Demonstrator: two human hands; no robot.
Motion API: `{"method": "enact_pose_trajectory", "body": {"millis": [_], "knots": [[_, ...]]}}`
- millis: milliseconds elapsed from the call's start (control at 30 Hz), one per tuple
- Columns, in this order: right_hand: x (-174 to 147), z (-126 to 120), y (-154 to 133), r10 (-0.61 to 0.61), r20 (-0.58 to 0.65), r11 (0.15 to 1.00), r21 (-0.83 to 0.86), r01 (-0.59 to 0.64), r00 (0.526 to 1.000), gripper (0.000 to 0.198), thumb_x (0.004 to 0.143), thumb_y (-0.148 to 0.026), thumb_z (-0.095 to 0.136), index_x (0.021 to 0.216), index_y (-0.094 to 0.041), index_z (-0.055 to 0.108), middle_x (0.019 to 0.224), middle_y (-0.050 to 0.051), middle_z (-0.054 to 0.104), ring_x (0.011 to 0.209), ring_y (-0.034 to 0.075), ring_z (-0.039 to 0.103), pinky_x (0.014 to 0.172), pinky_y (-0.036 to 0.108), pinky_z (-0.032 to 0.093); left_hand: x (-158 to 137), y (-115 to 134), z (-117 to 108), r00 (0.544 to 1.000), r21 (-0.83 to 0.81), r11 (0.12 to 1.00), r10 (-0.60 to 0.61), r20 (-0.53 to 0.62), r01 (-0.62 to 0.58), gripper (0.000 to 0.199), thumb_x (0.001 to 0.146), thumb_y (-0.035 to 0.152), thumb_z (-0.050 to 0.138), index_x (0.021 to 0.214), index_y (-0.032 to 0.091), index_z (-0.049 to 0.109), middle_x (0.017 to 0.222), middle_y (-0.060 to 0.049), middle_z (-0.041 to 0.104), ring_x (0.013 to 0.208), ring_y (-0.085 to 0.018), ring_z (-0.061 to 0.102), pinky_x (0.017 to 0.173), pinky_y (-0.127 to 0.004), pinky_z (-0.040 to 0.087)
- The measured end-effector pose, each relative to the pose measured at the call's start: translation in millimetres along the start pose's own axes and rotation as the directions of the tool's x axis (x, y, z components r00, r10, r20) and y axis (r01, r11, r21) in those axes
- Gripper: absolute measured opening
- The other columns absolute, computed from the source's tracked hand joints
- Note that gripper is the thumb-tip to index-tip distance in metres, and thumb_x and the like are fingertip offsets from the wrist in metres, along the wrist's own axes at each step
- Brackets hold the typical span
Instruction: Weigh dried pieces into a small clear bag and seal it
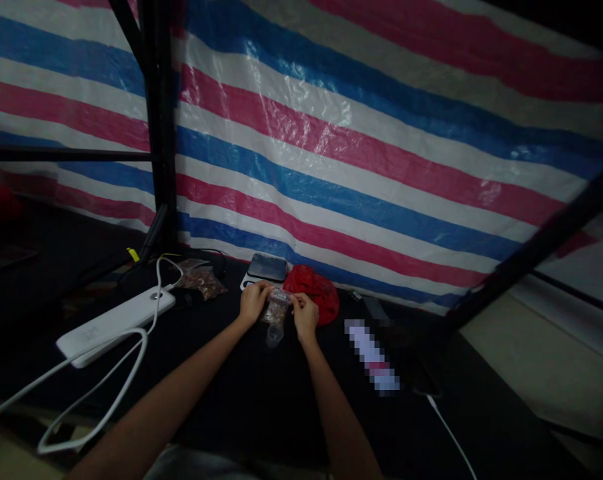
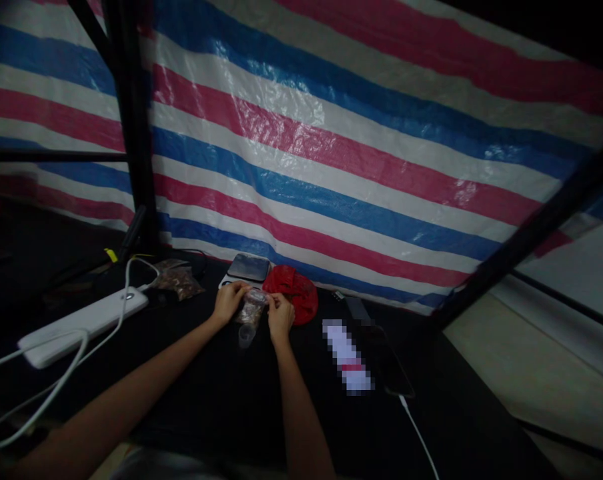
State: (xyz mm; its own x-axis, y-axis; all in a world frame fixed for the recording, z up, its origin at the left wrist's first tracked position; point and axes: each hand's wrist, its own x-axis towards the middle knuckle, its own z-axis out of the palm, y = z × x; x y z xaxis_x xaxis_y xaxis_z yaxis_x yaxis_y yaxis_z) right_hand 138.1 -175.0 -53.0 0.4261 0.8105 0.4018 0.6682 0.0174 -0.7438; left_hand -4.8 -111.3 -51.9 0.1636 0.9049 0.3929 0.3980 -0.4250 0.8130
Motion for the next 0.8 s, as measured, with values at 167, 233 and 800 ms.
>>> {"method": "enact_pose_trajectory", "body": {"millis": [167, 233, 800], "knots": [[6.7, 4.8, 6.8, 0.037, -0.011, 0.993, 0.111, -0.036, 0.999, 0.030, 0.076, -0.043, 0.044, 0.080, -0.020, 0.062, 0.064, 0.000, 0.065, 0.045, 0.012, 0.056, 0.048, 0.021, 0.039, 11.0, -9.6, 11.0, 0.989, -0.260, 0.958, -0.092, 0.113, 0.119, 0.028, 0.071, 0.040, 0.054, 0.072, 0.013, 0.062, 0.057, -0.001, 0.062, 0.049, -0.012, 0.055, 0.051, -0.021, 0.039], [8.1, 6.2, 8.9, 0.047, -0.036, 0.989, 0.140, -0.042, 0.998, 0.032, 0.076, -0.044, 0.043, 0.081, -0.019, 0.062, 0.065, 0.000, 0.065, 0.045, 0.012, 0.055, 0.048, 0.021, 0.040, 13.5, -10.6, 14.4, 0.981, -0.371, 0.915, -0.106, 0.162, 0.160, 0.029, 0.068, 0.039, 0.057, 0.076, 0.011, 0.062, 0.060, -0.002, 0.063, 0.047, -0.011, 0.054, 0.047, -0.020, 0.039], [24.9, 21.0, 4.1, -0.059, -0.144, 0.955, 0.280, 0.098, 0.988, 0.030, 0.074, -0.043, 0.049, 0.081, -0.017, 0.061, 0.073, 0.005, 0.066, 0.062, 0.016, 0.059, 0.056, 0.023, 0.044, 23.7, -9.9, 27.3, 0.999, -0.462, 0.886, 0.038, -0.003, -0.035, 0.025, 0.070, 0.034, 0.057, 0.076, 0.011, 0.064, 0.072, -0.006, 0.065, 0.066, -0.014, 0.057, 0.060, -0.022, 0.043]]}}
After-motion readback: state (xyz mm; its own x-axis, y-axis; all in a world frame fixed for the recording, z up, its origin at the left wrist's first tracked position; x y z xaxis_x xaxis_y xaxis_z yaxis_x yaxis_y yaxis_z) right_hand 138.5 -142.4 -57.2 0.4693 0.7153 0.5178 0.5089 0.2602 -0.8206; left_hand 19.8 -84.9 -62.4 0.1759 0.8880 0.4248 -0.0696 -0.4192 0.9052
